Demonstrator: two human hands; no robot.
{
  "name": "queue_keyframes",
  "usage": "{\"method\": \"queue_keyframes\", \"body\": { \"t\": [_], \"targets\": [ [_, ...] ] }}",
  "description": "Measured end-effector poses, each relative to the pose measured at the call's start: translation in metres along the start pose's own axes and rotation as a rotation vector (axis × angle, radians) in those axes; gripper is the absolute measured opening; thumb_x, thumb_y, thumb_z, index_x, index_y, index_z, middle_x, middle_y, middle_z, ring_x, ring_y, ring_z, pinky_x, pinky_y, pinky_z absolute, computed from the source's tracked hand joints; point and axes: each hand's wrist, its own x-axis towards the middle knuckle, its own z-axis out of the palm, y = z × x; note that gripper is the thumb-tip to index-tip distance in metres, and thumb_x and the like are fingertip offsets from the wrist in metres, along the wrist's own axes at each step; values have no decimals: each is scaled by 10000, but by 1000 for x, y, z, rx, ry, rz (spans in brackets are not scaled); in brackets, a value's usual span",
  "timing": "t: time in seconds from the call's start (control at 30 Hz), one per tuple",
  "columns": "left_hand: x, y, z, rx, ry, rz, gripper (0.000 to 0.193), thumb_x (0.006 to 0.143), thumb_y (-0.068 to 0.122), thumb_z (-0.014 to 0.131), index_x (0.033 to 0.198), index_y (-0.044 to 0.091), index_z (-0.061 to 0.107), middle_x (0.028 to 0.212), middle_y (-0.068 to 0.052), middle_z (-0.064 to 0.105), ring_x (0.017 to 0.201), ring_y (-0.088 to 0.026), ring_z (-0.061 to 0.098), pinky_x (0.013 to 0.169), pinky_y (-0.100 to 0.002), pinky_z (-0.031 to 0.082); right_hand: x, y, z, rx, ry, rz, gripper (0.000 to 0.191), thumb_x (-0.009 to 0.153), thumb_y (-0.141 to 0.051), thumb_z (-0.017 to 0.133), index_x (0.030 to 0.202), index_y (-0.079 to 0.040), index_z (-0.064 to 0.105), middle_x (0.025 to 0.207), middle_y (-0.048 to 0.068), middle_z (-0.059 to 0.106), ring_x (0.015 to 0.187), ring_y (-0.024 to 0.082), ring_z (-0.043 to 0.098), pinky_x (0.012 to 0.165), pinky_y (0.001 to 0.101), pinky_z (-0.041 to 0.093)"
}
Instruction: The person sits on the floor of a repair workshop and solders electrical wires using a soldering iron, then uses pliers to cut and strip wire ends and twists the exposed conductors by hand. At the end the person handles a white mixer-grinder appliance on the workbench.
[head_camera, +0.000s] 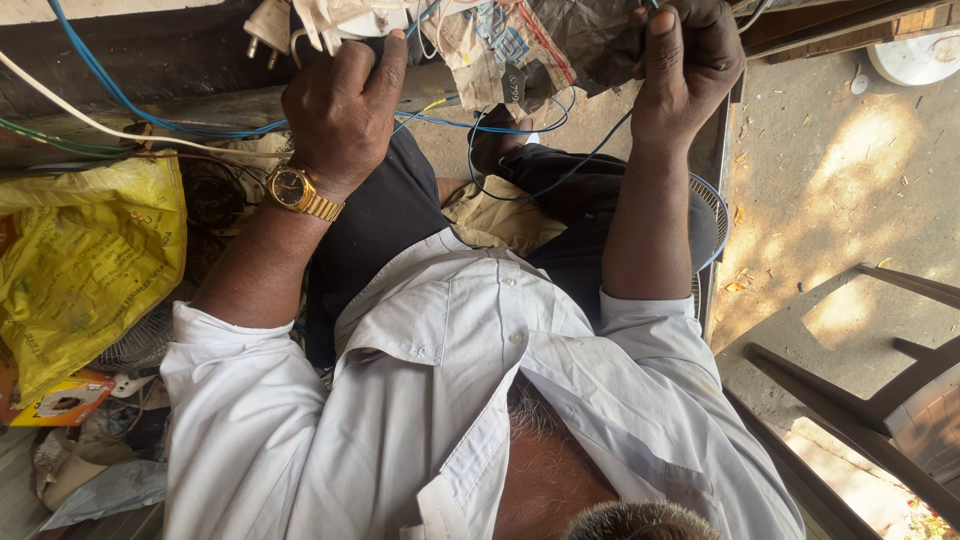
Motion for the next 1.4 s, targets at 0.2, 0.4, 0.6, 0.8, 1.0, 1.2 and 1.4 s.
{"method": "queue_keyframes", "body": {
  "t": [0.2,0.4,0.6,0.8,1.0,1.2,1.4],
  "targets": [
    [-1,-1,1,17,-3,4,345,988,36,730,1331,67,728,911,4,507,701,-109,541,561,-268,481,2,-2,3,3,-30,-4,183,1108,-172,705,1039,-3,701,912,71,727,669,75,560,611,218,402],
    [-5,-2,6,13,3,5,343,998,21,718,1339,65,721,905,8,512,684,-101,539,547,-258,478,1,1,2,2,-26,-1,170,1107,-161,709,1033,-9,697,884,61,712,663,59,512,573,209,374],
    [-2,-1,13,-41,39,-10,294,1034,67,701,1325,22,711,863,10,519,625,-93,517,470,-254,428,2,11,-2,-63,21,3,202,1092,-153,761,990,-9,661,771,-7,609,592,38,452,563,200,313],
    [0,2,8,-99,39,-33,276,1064,72,645,1334,38,692,870,2,512,658,-107,529,524,-273,456,0,13,-5,-148,16,0,214,1119,-158,758,1009,-4,657,870,60,700,653,72,515,609,234,375],
    [0,2,11,-57,40,-13,298,1043,66,669,1340,43,676,908,-5,533,688,-107,548,535,-271,474,2,16,-6,-91,35,17,222,1080,-159,759,957,-11,649,811,30,672,634,56,442,552,213,313],
    [-3,3,16,-35,52,-14,309,1038,70,668,1346,51,669,920,1,536,706,-102,558,547,-264,485,4,20,-7,-14,62,45,211,1063,-135,773,954,-8,644,792,2,617,638,53,400,548,217,282],
    [-1,2,17,-59,57,-24,245,1075,96,663,1310,32,691,886,4,534,654,-94,529,508,-262,448,6,17,-4,-50,49,1,185,1053,-126,770,943,-20,667,753,-1,615,618,47,437,579,251,320]
  ]
}}
